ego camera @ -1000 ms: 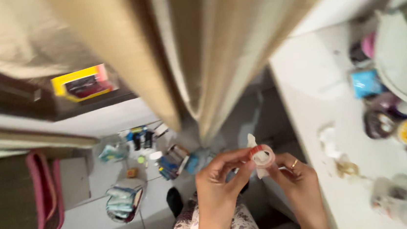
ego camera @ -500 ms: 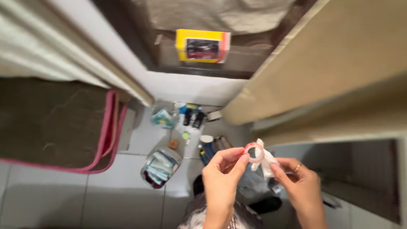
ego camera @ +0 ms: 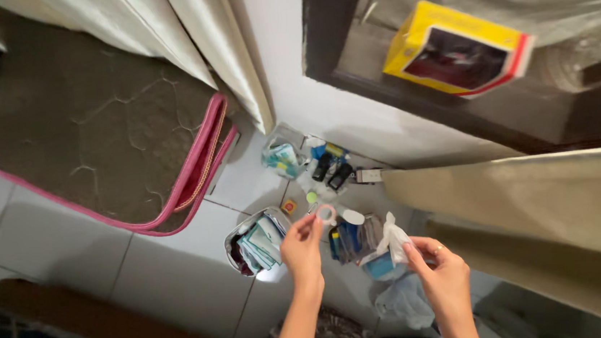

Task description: The person sorts through various items on a cluttered vanity and floor, including a medicine bottle, plastic bags, and hair accessories. They pick up and inspect items, wipe containers with a tissue, and place objects into bags or back onto the surface.

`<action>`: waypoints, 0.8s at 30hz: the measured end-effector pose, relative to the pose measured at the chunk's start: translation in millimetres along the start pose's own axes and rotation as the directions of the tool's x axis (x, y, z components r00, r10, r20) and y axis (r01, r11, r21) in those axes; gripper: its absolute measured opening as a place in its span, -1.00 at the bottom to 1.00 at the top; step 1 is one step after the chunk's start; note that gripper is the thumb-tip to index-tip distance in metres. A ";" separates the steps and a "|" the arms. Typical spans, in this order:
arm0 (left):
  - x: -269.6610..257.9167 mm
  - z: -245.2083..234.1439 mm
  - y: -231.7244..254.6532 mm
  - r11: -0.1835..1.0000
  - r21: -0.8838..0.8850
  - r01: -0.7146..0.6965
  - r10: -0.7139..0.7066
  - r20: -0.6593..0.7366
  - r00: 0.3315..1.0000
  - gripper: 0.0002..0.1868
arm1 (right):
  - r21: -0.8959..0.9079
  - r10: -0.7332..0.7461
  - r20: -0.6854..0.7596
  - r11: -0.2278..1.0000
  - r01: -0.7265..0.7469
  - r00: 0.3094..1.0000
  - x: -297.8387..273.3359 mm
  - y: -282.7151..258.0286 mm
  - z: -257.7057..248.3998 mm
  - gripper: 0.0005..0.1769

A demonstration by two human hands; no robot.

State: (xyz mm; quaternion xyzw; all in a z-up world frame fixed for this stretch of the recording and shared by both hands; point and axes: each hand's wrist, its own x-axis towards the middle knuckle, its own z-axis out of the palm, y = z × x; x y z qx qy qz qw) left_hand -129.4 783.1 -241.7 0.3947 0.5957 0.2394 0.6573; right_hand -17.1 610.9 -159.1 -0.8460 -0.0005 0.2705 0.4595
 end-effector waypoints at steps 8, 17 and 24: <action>156.3 18.6 -91.2 0.989 0.128 -0.079 0.101 -0.174 0.980 -0.75 | -0.120 -0.062 0.043 0.991 0.067 0.997 86.5 38.6 91.0 -0.67; 269.4 30.7 -148.4 0.881 0.447 -0.155 0.326 -0.336 0.883 -0.65 | -0.065 -0.006 0.047 0.998 0.009 0.999 110.2 60.4 122.6 -0.68; 134.8 12.0 -41.2 0.793 0.341 -0.504 0.475 0.171 0.863 -0.74 | 0.113 -0.044 0.113 0.993 0.031 0.993 100.9 54.4 101.8 -0.71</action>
